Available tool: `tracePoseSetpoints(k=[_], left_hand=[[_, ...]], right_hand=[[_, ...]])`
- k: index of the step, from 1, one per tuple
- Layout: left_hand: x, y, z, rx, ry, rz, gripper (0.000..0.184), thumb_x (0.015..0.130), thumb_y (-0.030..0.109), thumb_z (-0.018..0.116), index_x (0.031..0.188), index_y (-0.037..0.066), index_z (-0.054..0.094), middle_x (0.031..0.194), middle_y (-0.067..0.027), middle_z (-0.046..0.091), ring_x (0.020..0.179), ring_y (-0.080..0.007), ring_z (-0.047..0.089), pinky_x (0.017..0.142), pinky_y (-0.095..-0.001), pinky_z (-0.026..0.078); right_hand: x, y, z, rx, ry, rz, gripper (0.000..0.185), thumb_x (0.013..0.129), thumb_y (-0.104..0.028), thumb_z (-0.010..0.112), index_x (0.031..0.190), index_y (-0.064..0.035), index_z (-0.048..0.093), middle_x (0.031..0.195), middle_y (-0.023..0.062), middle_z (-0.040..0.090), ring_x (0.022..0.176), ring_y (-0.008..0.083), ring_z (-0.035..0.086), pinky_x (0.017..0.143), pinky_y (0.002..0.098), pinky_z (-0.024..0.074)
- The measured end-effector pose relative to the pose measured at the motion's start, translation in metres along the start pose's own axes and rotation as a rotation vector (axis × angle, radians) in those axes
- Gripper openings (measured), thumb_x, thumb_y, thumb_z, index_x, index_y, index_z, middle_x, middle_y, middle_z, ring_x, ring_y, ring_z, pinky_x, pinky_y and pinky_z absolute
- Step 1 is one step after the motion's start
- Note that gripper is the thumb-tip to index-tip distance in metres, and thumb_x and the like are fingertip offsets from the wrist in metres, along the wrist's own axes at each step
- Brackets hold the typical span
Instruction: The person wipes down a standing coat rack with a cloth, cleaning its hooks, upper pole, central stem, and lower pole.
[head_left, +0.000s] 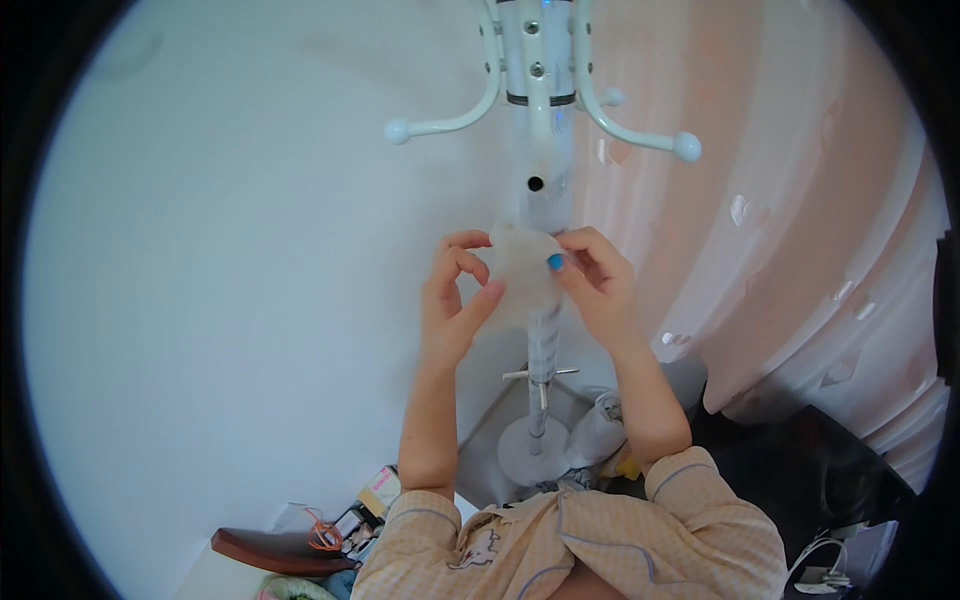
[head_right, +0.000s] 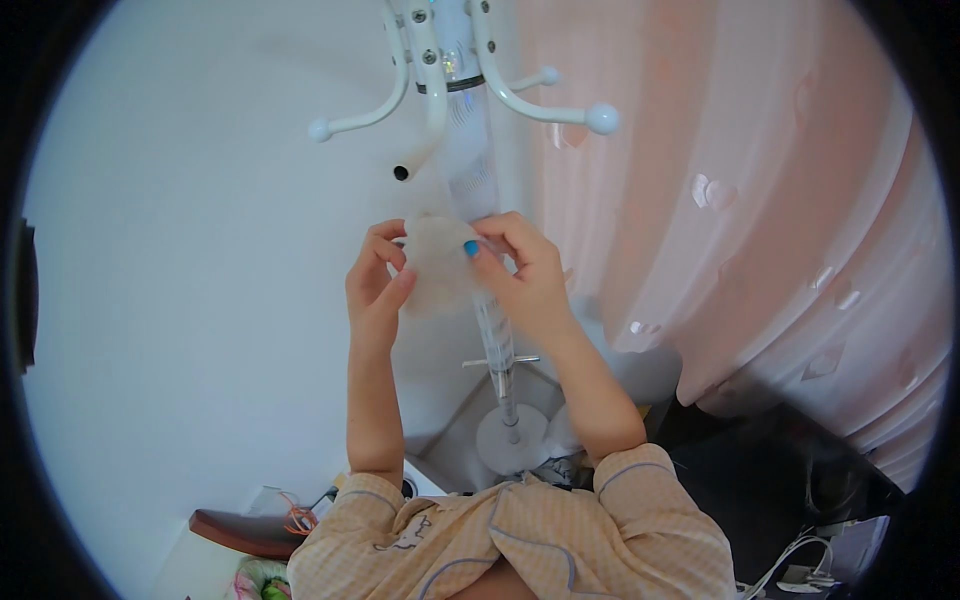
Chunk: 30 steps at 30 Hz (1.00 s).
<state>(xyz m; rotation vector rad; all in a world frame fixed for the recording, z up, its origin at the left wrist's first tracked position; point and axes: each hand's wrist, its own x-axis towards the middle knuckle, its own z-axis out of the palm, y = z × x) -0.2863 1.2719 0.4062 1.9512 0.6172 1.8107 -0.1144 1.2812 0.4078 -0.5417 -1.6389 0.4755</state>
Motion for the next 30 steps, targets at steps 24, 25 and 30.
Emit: tracePoseSetpoints(k=[24, 25, 30], left_hand=[[0.087, 0.009, 0.052, 0.762, 0.562, 0.125, 0.013, 0.079, 0.011, 0.055, 0.086, 0.001, 0.053, 0.082, -0.0078, 0.048, 0.072, -0.0136, 0.043, 0.067, -0.0280, 0.036], [0.089, 0.008, 0.057, 0.519, 0.573, -0.007, 0.015, 0.080, 0.012, 0.054, 0.089, 0.000, 0.052, 0.085, -0.0076, 0.047, 0.074, -0.0130, 0.043, 0.068, -0.0280, 0.036], [0.083, 0.007, 0.073, 0.017, 0.578, -0.110, 0.024, 0.081, 0.015, 0.053, 0.097, -0.003, 0.048, 0.087, -0.0063, 0.048, 0.075, -0.0109, 0.042, 0.067, -0.0267, 0.037]], right_hand=[[0.074, 0.007, -0.001, 0.862, 0.311, 0.135, 0.021, 0.080, -0.008, 0.055, 0.100, -0.0032, 0.049, 0.089, 0.0030, 0.055, 0.085, 0.0100, 0.052, 0.075, 0.0238, 0.0413], [0.078, 0.005, 0.001, 0.893, 0.328, 0.152, 0.022, 0.080, -0.008, 0.054, 0.100, -0.0032, 0.049, 0.091, 0.0036, 0.055, 0.086, 0.0102, 0.052, 0.074, 0.0239, 0.0416], [0.092, 0.009, 0.007, 0.924, 0.454, 0.204, 0.020, 0.076, -0.008, 0.059, 0.093, -0.0017, 0.051, 0.084, 0.0026, 0.055, 0.079, 0.0077, 0.051, 0.072, 0.0234, 0.0409]])
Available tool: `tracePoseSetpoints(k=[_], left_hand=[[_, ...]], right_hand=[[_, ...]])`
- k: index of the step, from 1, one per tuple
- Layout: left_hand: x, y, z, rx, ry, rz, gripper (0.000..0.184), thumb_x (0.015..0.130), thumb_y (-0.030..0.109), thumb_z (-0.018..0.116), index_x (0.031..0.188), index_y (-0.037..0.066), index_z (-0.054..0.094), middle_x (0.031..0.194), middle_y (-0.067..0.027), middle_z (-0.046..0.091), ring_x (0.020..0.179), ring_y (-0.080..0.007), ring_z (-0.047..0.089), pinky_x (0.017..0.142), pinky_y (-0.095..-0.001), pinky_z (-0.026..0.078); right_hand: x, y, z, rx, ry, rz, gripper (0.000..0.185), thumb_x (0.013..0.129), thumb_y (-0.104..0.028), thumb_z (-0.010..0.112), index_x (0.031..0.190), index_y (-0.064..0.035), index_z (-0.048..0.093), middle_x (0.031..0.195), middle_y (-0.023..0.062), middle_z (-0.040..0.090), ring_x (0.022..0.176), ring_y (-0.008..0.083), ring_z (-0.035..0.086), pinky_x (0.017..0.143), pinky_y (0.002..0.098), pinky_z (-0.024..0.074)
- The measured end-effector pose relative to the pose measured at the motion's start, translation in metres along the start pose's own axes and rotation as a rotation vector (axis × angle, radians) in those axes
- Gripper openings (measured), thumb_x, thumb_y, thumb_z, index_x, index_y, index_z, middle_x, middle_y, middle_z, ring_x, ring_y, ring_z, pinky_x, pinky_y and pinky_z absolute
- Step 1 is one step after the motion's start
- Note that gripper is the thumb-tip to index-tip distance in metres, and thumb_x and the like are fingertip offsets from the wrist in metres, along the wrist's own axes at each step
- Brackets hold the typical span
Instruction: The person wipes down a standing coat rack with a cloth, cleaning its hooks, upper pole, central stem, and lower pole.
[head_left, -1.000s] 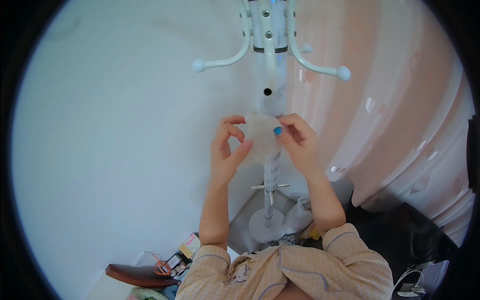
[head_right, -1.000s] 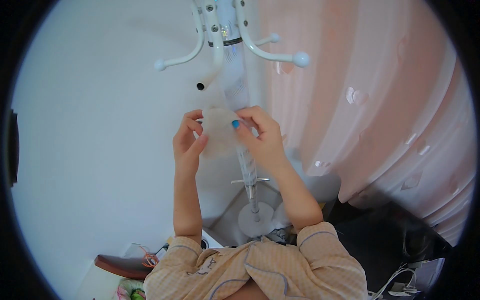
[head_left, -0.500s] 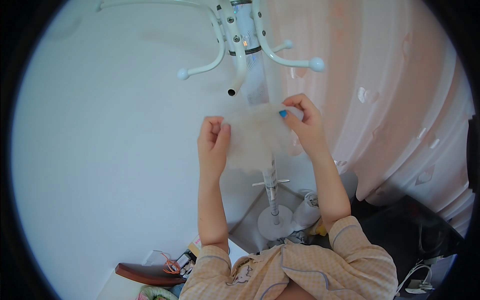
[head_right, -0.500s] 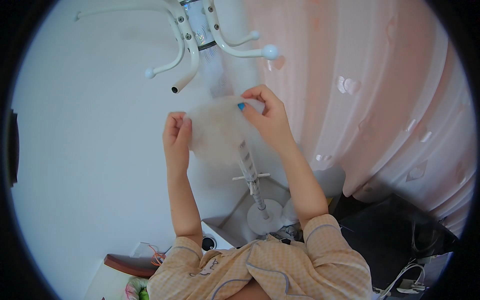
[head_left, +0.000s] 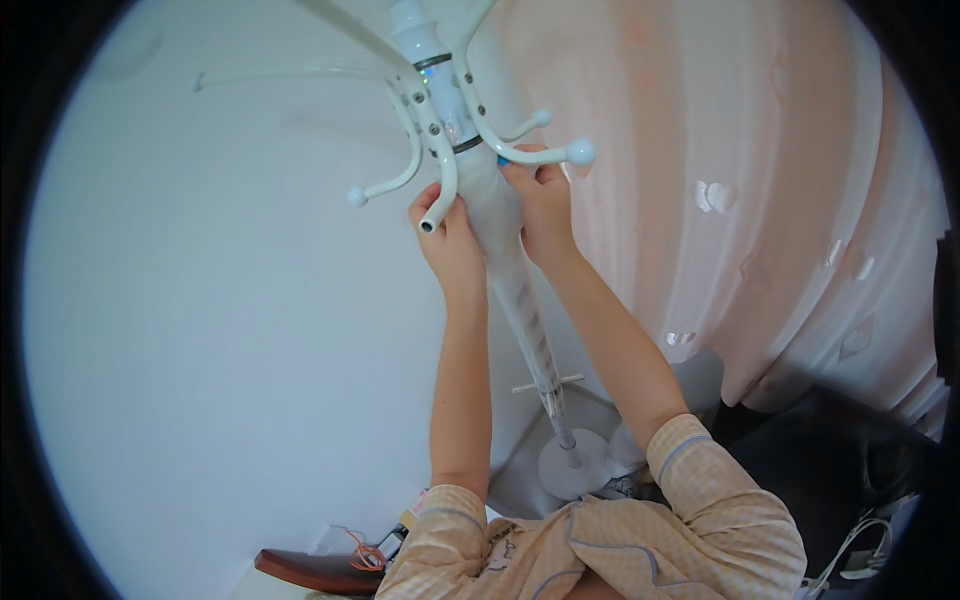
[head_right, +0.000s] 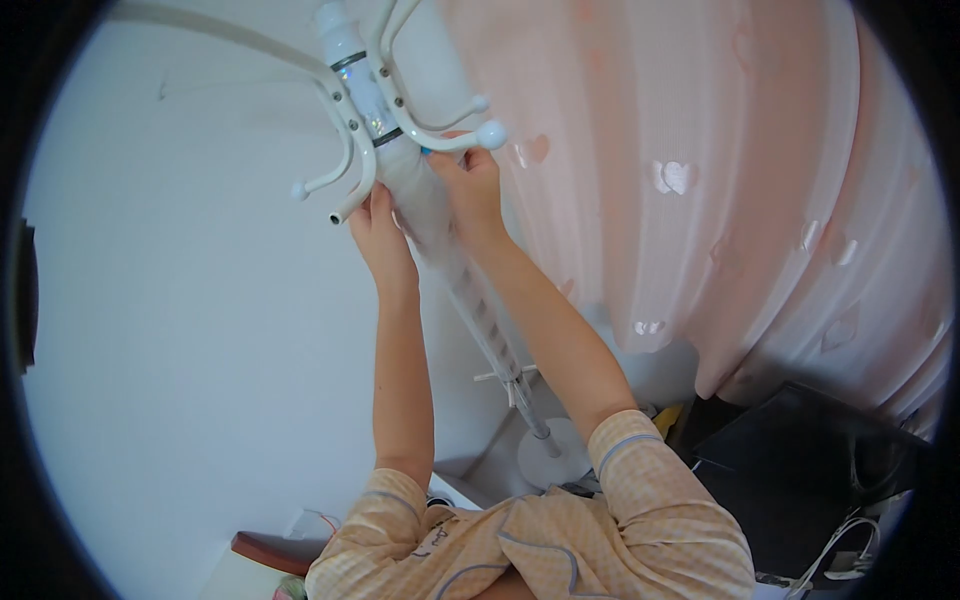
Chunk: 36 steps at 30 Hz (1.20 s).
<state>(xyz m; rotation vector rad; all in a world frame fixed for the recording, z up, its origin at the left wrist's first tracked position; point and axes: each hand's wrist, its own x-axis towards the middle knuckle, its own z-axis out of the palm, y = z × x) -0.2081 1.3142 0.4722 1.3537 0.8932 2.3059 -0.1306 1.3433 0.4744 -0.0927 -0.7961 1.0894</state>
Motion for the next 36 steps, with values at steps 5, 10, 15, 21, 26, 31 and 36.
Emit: tracePoseSetpoints(k=[5, 10, 15, 21, 26, 31, 36], left_hand=[[-0.001, 0.013, 0.003, -0.090, -0.234, -0.180, 0.036, 0.075, 0.016, 0.058, 0.101, -0.003, 0.043, 0.089, -0.0091, 0.050, 0.078, -0.0158, 0.048, 0.069, -0.0276, 0.041], [0.002, 0.028, 0.019, 0.221, -0.299, -0.072, 0.047, 0.068, 0.022, 0.065, 0.101, -0.005, 0.043, 0.092, -0.0133, 0.050, 0.086, -0.0206, 0.050, 0.074, -0.0313, 0.041], [0.013, 0.009, 0.023, 0.390, -0.227, 0.020, 0.051, 0.067, 0.021, 0.067, 0.102, -0.007, 0.043, 0.099, -0.0173, 0.050, 0.088, -0.0224, 0.052, 0.074, -0.0316, 0.042], [0.025, 0.032, 0.025, 0.032, -0.353, -0.091, 0.038, 0.067, 0.010, 0.063, 0.099, -0.007, 0.051, 0.093, -0.0139, 0.056, 0.082, -0.0214, 0.054, 0.073, -0.0313, 0.043], [0.033, 0.015, 0.022, -0.053, -0.386, -0.172, 0.038, 0.071, 0.013, 0.060, 0.104, -0.004, 0.051, 0.094, -0.0122, 0.056, 0.083, -0.0198, 0.055, 0.071, -0.0302, 0.045], [0.032, -0.006, 0.009, -0.093, -0.391, -0.329, 0.036, 0.070, 0.018, 0.060, 0.099, -0.002, 0.052, 0.090, -0.0112, 0.056, 0.076, -0.0196, 0.056, 0.066, -0.0324, 0.046], [-0.007, -0.039, -0.009, 0.040, -0.363, -0.213, 0.035, 0.065, 0.011, 0.066, 0.095, -0.003, 0.053, 0.088, -0.0104, 0.057, 0.077, -0.0179, 0.055, 0.067, -0.0300, 0.045]], right_hand=[[-0.011, -0.003, -0.007, -0.015, -0.059, 0.075, 0.022, 0.076, -0.014, 0.060, 0.092, -0.0034, 0.049, 0.078, 0.0006, 0.053, 0.068, 0.0073, 0.050, 0.058, 0.0201, 0.0415], [-0.015, 0.009, -0.021, -0.179, -0.075, 0.060, 0.023, 0.076, -0.015, 0.059, 0.094, -0.0055, 0.047, 0.076, 0.0007, 0.052, 0.067, 0.0069, 0.050, 0.056, 0.0189, 0.0410], [-0.038, 0.044, -0.050, -0.259, -0.069, -0.256, 0.040, 0.074, -0.014, 0.061, 0.107, -0.0064, 0.040, 0.077, 0.0012, 0.052, 0.069, 0.0105, 0.052, 0.061, 0.0235, 0.0430], [-0.090, 0.036, -0.075, -0.919, -0.235, 0.044, 0.055, 0.067, -0.020, 0.068, 0.109, -0.0045, 0.037, 0.093, 0.0133, 0.057, 0.084, 0.0231, 0.057, 0.072, 0.0297, 0.0439], [-0.085, 0.041, -0.076, -0.932, -0.226, 0.104, 0.057, 0.064, -0.020, 0.069, 0.108, -0.0040, 0.036, 0.091, 0.0172, 0.057, 0.082, 0.0282, 0.058, 0.070, 0.0325, 0.0450], [-0.082, 0.051, -0.083, -0.883, -0.238, 0.054, 0.060, 0.062, -0.017, 0.070, 0.109, -0.0037, 0.035, 0.092, 0.0173, 0.056, 0.084, 0.0268, 0.058, 0.071, 0.0331, 0.0449], [-0.082, 0.046, -0.102, -0.733, -0.308, 0.147, 0.076, 0.060, -0.013, 0.071, 0.119, -0.0029, 0.025, 0.108, 0.0168, 0.049, 0.100, 0.0242, 0.050, 0.082, 0.0341, 0.0406]])
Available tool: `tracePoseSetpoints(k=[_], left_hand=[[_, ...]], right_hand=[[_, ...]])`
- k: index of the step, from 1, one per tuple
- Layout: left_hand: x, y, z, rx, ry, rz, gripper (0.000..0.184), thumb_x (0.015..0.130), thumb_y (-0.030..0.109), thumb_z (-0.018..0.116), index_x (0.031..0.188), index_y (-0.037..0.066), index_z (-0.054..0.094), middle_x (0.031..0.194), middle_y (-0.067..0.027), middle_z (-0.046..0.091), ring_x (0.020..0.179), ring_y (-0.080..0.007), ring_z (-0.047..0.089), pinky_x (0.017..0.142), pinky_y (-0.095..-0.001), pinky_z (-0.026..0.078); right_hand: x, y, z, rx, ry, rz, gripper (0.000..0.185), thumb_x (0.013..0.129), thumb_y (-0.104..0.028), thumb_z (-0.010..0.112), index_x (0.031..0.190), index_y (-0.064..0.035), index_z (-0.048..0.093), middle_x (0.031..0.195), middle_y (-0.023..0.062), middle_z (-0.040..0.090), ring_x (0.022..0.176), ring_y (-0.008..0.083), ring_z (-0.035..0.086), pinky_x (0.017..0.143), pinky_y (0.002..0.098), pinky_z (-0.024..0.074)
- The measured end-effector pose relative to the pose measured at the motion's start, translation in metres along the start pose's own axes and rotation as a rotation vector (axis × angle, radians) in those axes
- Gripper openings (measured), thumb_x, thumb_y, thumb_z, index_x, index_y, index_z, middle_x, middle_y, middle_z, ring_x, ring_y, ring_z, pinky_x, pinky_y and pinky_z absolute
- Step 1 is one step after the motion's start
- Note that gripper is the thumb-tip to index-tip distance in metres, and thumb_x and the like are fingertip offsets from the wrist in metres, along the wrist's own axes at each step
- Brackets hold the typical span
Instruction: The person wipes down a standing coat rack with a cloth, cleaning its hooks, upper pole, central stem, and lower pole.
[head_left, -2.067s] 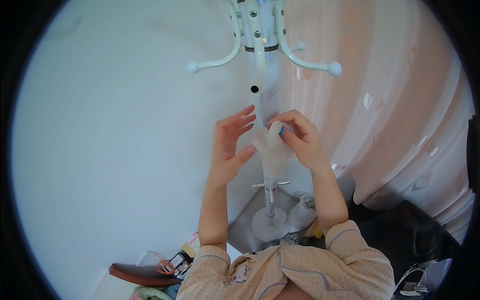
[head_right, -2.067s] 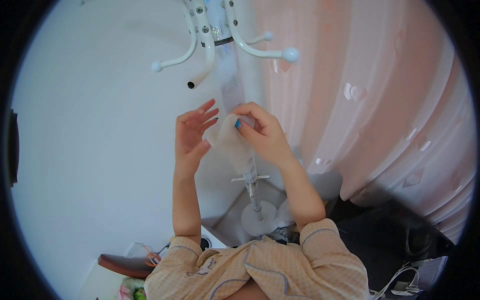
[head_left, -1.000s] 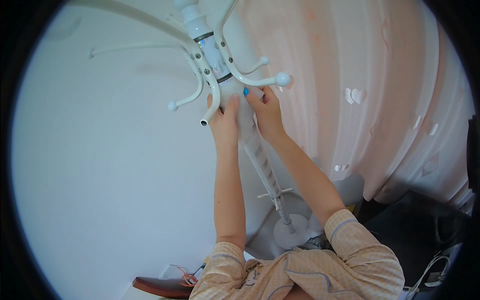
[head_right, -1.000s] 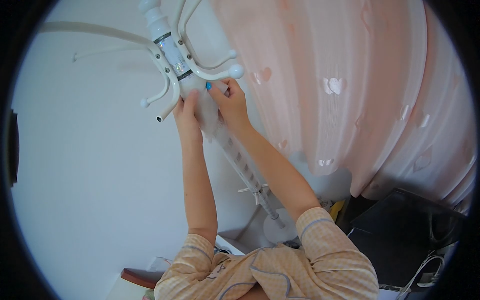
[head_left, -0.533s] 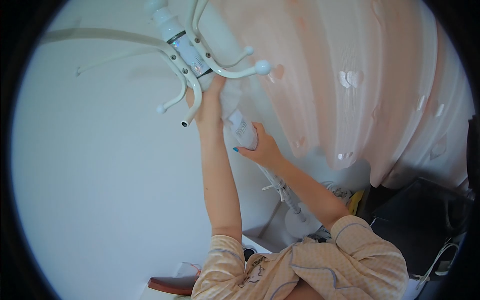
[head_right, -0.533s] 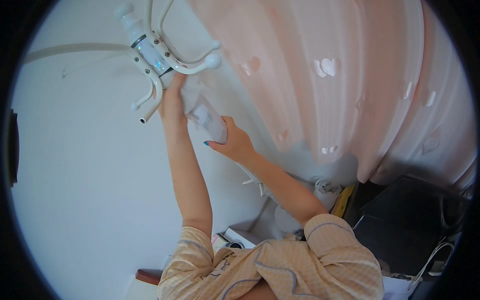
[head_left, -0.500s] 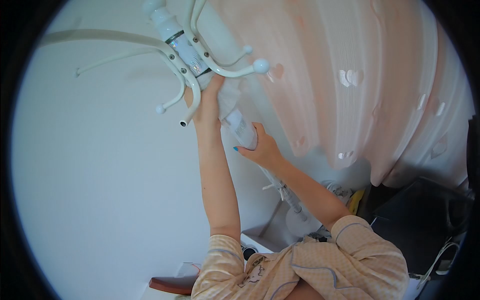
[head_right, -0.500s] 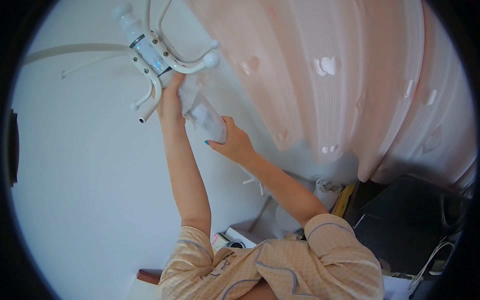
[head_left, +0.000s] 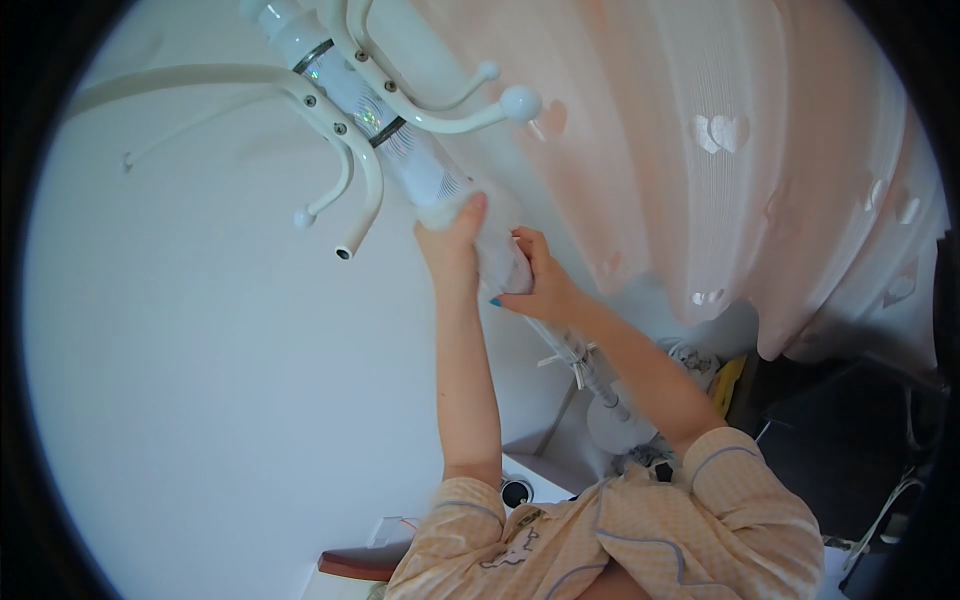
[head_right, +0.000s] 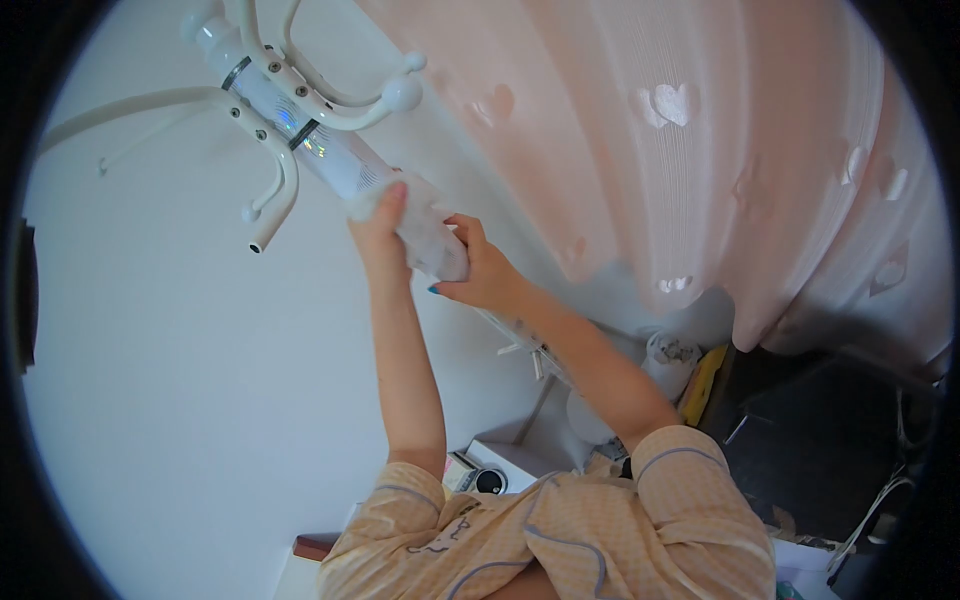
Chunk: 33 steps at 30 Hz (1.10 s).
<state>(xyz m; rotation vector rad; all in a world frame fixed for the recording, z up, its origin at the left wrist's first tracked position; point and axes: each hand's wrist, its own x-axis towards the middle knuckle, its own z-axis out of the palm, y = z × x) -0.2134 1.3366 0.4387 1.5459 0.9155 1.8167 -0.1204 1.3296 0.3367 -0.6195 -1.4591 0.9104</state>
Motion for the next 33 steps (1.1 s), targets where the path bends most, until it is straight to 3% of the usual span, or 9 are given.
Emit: tracePoseSetpoints(k=[2, 7, 9, 11, 15, 18, 25, 27, 33], left_hand=[[-0.023, -0.009, 0.004, 0.078, 0.023, -0.030, 0.036, 0.064, 0.012, 0.067, 0.093, -0.003, 0.053, 0.087, -0.0105, 0.058, 0.078, -0.0179, 0.056, 0.068, -0.0301, 0.044], [-0.066, -0.046, 0.011, 0.323, 0.092, -0.076, 0.043, 0.063, 0.014, 0.068, 0.097, -0.006, 0.051, 0.090, -0.0135, 0.058, 0.081, -0.0210, 0.056, 0.073, -0.0318, 0.043], [-0.080, -0.065, 0.012, 0.443, 0.188, 0.023, 0.046, 0.063, 0.016, 0.069, 0.099, -0.006, 0.050, 0.092, -0.0148, 0.057, 0.085, -0.0229, 0.056, 0.076, -0.0334, 0.042], [-0.092, -0.072, 0.014, 0.458, 0.236, 0.019, 0.048, 0.063, 0.017, 0.069, 0.100, -0.005, 0.049, 0.092, -0.0154, 0.057, 0.085, -0.0242, 0.056, 0.076, -0.0338, 0.042], [-0.086, -0.063, 0.019, 0.432, 0.313, 0.095, 0.051, 0.062, 0.018, 0.070, 0.101, -0.004, 0.046, 0.091, -0.0163, 0.056, 0.086, -0.0267, 0.055, 0.076, -0.0351, 0.042], [-0.053, -0.035, 0.025, 0.567, 0.436, 0.178, 0.052, 0.059, 0.018, 0.071, 0.098, -0.005, 0.045, 0.088, -0.0198, 0.057, 0.082, -0.0291, 0.057, 0.071, -0.0353, 0.044], [0.035, 0.052, 0.022, 0.042, 0.173, 0.302, 0.040, 0.066, 0.010, 0.064, 0.099, -0.009, 0.050, 0.090, -0.0159, 0.057, 0.082, -0.0248, 0.055, 0.075, -0.0323, 0.043], [0.043, 0.064, 0.014, -0.086, -0.031, 0.108, 0.036, 0.066, 0.007, 0.062, 0.098, -0.008, 0.052, 0.092, -0.0153, 0.056, 0.082, -0.0236, 0.055, 0.075, -0.0320, 0.044], [0.045, 0.050, 0.007, -0.287, -0.141, -0.037, 0.040, 0.066, 0.021, 0.060, 0.097, -0.004, 0.054, 0.087, -0.0138, 0.058, 0.075, -0.0233, 0.057, 0.065, -0.0311, 0.046]], right_hand=[[-0.006, 0.017, -0.012, 0.119, -0.200, -0.049, 0.091, 0.058, -0.011, 0.073, 0.127, -0.0023, 0.014, 0.117, 0.0153, 0.041, 0.108, 0.0227, 0.043, 0.088, 0.0340, 0.0371], [-0.029, 0.034, -0.022, 0.021, -0.228, 0.096, 0.097, 0.057, -0.016, 0.073, 0.128, 0.0000, 0.010, 0.120, 0.0193, 0.039, 0.111, 0.0259, 0.041, 0.089, 0.0333, 0.0368], [-0.036, 0.031, -0.023, 0.049, -0.262, 0.187, 0.098, 0.057, -0.017, 0.073, 0.129, 0.0008, 0.009, 0.119, 0.0198, 0.040, 0.110, 0.0267, 0.042, 0.088, 0.0340, 0.0377], [-0.044, 0.030, -0.026, -0.114, -0.335, 0.421, 0.099, 0.058, -0.017, 0.072, 0.130, 0.0013, 0.005, 0.108, 0.0225, 0.049, 0.101, 0.0296, 0.050, 0.084, 0.0348, 0.0402], [-0.054, 0.084, -0.016, -0.345, -0.304, 0.213, 0.098, 0.060, -0.015, 0.069, 0.131, -0.0013, 0.002, 0.094, 0.0247, 0.055, 0.089, 0.0334, 0.055, 0.080, 0.0350, 0.0420], [-0.049, 0.035, -0.021, -0.382, -0.367, 0.348, 0.098, 0.062, -0.013, 0.067, 0.132, -0.0037, 0.000, 0.088, 0.0255, 0.056, 0.084, 0.0362, 0.056, 0.078, 0.0345, 0.0422], [-0.051, 0.052, -0.022, -0.343, -0.366, 0.213, 0.092, 0.064, -0.014, 0.066, 0.131, -0.0060, 0.005, 0.094, 0.0271, 0.054, 0.088, 0.0374, 0.054, 0.079, 0.0372, 0.0410], [-0.051, 0.050, -0.023, -0.358, -0.376, 0.271, 0.089, 0.064, -0.014, 0.066, 0.131, -0.0069, 0.008, 0.098, 0.0271, 0.052, 0.091, 0.0374, 0.052, 0.080, 0.0377, 0.0402], [-0.049, 0.051, -0.024, -0.336, -0.422, 0.382, 0.084, 0.065, -0.014, 0.065, 0.130, -0.0073, 0.012, 0.098, 0.0259, 0.052, 0.090, 0.0373, 0.053, 0.079, 0.0385, 0.0406]])
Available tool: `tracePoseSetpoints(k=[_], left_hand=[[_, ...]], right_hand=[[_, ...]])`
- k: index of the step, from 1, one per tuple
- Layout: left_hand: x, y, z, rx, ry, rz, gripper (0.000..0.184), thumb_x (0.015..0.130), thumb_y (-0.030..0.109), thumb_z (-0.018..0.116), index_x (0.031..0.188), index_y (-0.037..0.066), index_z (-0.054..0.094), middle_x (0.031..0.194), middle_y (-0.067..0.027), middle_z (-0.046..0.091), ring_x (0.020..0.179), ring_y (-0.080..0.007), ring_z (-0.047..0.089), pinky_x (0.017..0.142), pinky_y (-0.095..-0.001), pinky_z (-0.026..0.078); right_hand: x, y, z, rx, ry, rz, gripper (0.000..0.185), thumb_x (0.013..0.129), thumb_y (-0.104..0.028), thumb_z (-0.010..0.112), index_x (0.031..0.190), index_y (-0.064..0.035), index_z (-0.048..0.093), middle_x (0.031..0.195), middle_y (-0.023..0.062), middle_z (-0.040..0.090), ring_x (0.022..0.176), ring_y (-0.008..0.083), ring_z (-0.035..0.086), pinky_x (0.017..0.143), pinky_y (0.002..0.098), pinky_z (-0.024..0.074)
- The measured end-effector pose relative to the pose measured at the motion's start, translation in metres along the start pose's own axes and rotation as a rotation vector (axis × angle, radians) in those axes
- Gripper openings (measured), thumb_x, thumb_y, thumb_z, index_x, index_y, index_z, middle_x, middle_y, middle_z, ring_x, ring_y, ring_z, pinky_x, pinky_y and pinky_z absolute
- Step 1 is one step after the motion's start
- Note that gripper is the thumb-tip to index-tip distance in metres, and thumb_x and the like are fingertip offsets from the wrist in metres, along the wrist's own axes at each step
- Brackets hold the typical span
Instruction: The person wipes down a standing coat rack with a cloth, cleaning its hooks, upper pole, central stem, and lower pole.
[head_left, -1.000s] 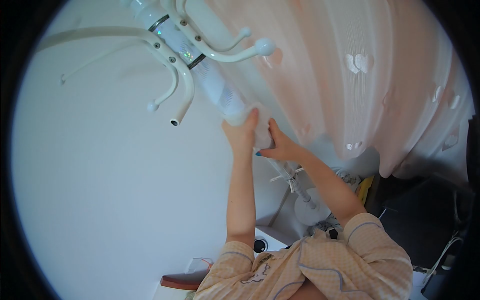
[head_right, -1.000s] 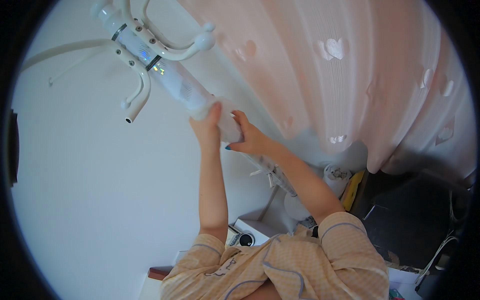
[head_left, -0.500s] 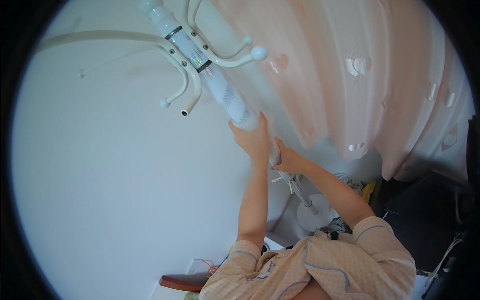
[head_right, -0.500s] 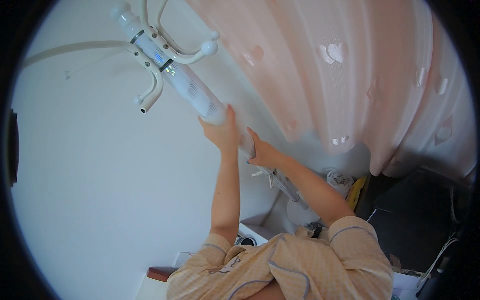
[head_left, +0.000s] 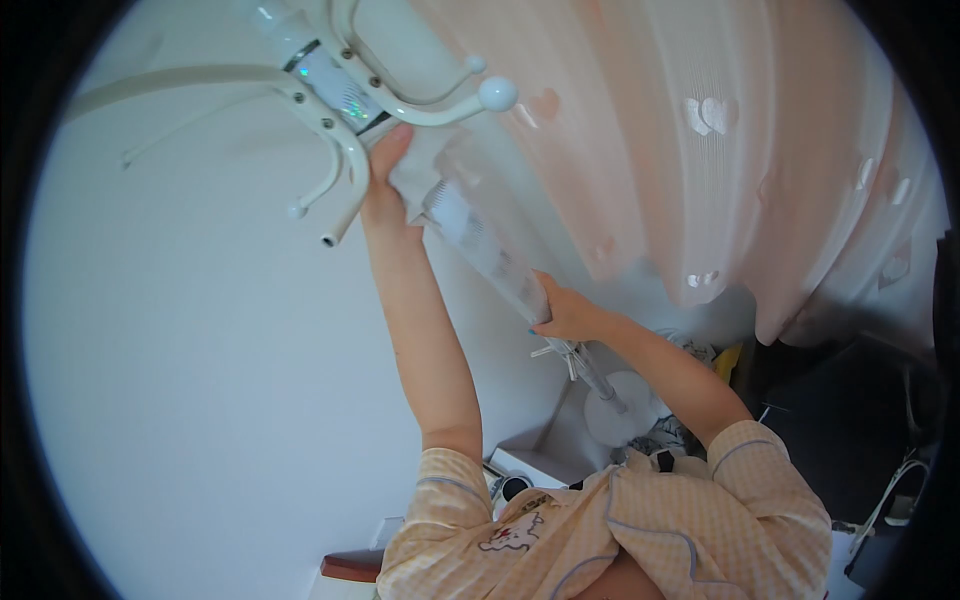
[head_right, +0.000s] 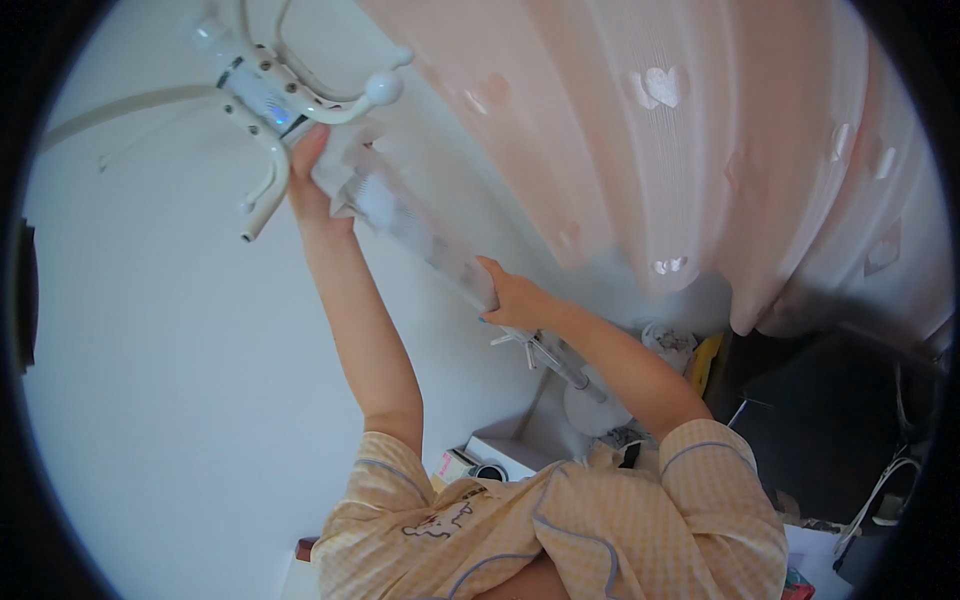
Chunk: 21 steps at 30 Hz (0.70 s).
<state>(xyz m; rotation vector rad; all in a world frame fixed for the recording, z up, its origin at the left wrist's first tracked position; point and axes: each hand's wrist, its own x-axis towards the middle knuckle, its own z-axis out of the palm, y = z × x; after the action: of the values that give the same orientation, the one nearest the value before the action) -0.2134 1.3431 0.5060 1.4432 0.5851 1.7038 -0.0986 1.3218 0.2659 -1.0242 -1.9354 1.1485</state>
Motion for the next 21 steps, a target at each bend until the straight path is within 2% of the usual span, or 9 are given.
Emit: tracePoseSetpoints(k=[2, 3, 6, 7, 9, 10, 14, 16, 21], left_hand=[[0.002, -0.001, -0.005, -0.095, -0.127, -0.047, 0.049, 0.062, 0.030, 0.060, 0.098, -0.003, 0.051, 0.077, -0.0119, 0.056, 0.069, -0.0224, 0.055, 0.063, -0.0306, 0.045], [0.005, -0.007, -0.014, -0.101, -0.119, -0.067, 0.049, 0.062, 0.030, 0.060, 0.098, -0.003, 0.051, 0.077, -0.0119, 0.056, 0.069, -0.0224, 0.055, 0.063, -0.0306, 0.045], [0.022, -0.033, -0.029, -0.432, -0.585, -0.065, 0.052, 0.063, 0.037, 0.061, 0.099, 0.002, 0.046, 0.064, -0.0052, 0.049, 0.057, -0.0166, 0.051, 0.058, -0.0282, 0.038], [0.029, -0.041, -0.031, -0.439, -0.581, -0.074, 0.052, 0.063, 0.037, 0.061, 0.099, 0.002, 0.046, 0.064, -0.0052, 0.049, 0.057, -0.0166, 0.051, 0.058, -0.0282, 0.038], [0.041, -0.057, -0.035, -0.674, -1.092, -0.126, 0.050, 0.064, 0.044, 0.063, 0.091, 0.005, 0.046, 0.062, -0.0024, 0.050, 0.053, -0.0150, 0.050, 0.053, -0.0278, 0.038], [0.041, -0.065, -0.037, -0.682, -1.116, -0.149, 0.051, 0.061, 0.046, 0.066, 0.086, 0.007, 0.046, 0.058, -0.0002, 0.049, 0.051, -0.0144, 0.049, 0.049, -0.0280, 0.037], [0.005, -0.090, -0.048, -0.667, -0.957, -0.155, 0.053, 0.057, 0.042, 0.070, 0.087, 0.006, 0.046, 0.055, -0.0023, 0.048, 0.050, -0.0158, 0.050, 0.047, -0.0267, 0.038], [-0.017, -0.104, -0.057, -0.436, -0.729, -0.169, 0.062, 0.044, 0.046, 0.068, 0.083, 0.003, 0.045, 0.057, -0.0088, 0.049, 0.047, -0.0177, 0.048, 0.047, -0.0273, 0.040], [-0.062, -0.116, -0.062, -0.291, -0.409, -0.236, 0.054, 0.050, 0.027, 0.070, 0.091, 0.001, 0.047, 0.069, -0.0111, 0.054, 0.064, -0.0201, 0.054, 0.060, -0.0285, 0.045]], right_hand=[[0.000, 0.006, 0.004, -0.016, 0.099, -0.234, 0.086, 0.065, -0.013, 0.065, 0.130, -0.0084, 0.009, 0.087, 0.0246, 0.056, 0.082, 0.0371, 0.055, 0.072, 0.0389, 0.0432], [0.001, 0.009, 0.006, -0.011, 0.093, -0.213, 0.086, 0.065, -0.013, 0.065, 0.130, -0.0084, 0.009, 0.087, 0.0246, 0.056, 0.082, 0.0371, 0.055, 0.072, 0.0389, 0.0432], [0.000, -0.001, 0.003, 0.018, 0.061, -0.108, 0.086, 0.065, -0.012, 0.064, 0.131, -0.0088, 0.008, 0.090, 0.0239, 0.056, 0.084, 0.0363, 0.055, 0.074, 0.0380, 0.0427], [-0.002, -0.008, -0.002, 0.014, 0.009, -0.063, 0.086, 0.065, -0.011, 0.064, 0.131, -0.0094, 0.008, 0.092, 0.0236, 0.055, 0.086, 0.0358, 0.055, 0.075, 0.0377, 0.0422], [0.001, -0.004, -0.004, 0.011, -0.041, -0.007, 0.086, 0.065, -0.010, 0.063, 0.131, -0.0100, 0.008, 0.094, 0.0233, 0.055, 0.087, 0.0353, 0.054, 0.077, 0.0375, 0.0418], [0.002, 0.001, -0.002, 0.032, -0.018, -0.079, 0.086, 0.065, -0.010, 0.063, 0.131, -0.0105, 0.008, 0.095, 0.0231, 0.054, 0.088, 0.0350, 0.054, 0.077, 0.0372, 0.0416], [0.005, 0.008, 0.005, 0.078, 0.015, -0.119, 0.085, 0.065, -0.011, 0.063, 0.131, -0.0109, 0.009, 0.095, 0.0225, 0.054, 0.088, 0.0346, 0.054, 0.078, 0.0371, 0.0415], [0.005, 0.005, 0.003, 0.076, 0.014, -0.112, 0.085, 0.065, -0.012, 0.063, 0.131, -0.0099, 0.010, 0.095, 0.0225, 0.054, 0.088, 0.0349, 0.054, 0.077, 0.0372, 0.0417], [0.007, 0.008, 0.006, 0.012, 0.022, -0.109, 0.085, 0.064, -0.014, 0.065, 0.130, -0.0071, 0.011, 0.095, 0.0234, 0.054, 0.088, 0.0365, 0.054, 0.077, 0.0379, 0.0423]])
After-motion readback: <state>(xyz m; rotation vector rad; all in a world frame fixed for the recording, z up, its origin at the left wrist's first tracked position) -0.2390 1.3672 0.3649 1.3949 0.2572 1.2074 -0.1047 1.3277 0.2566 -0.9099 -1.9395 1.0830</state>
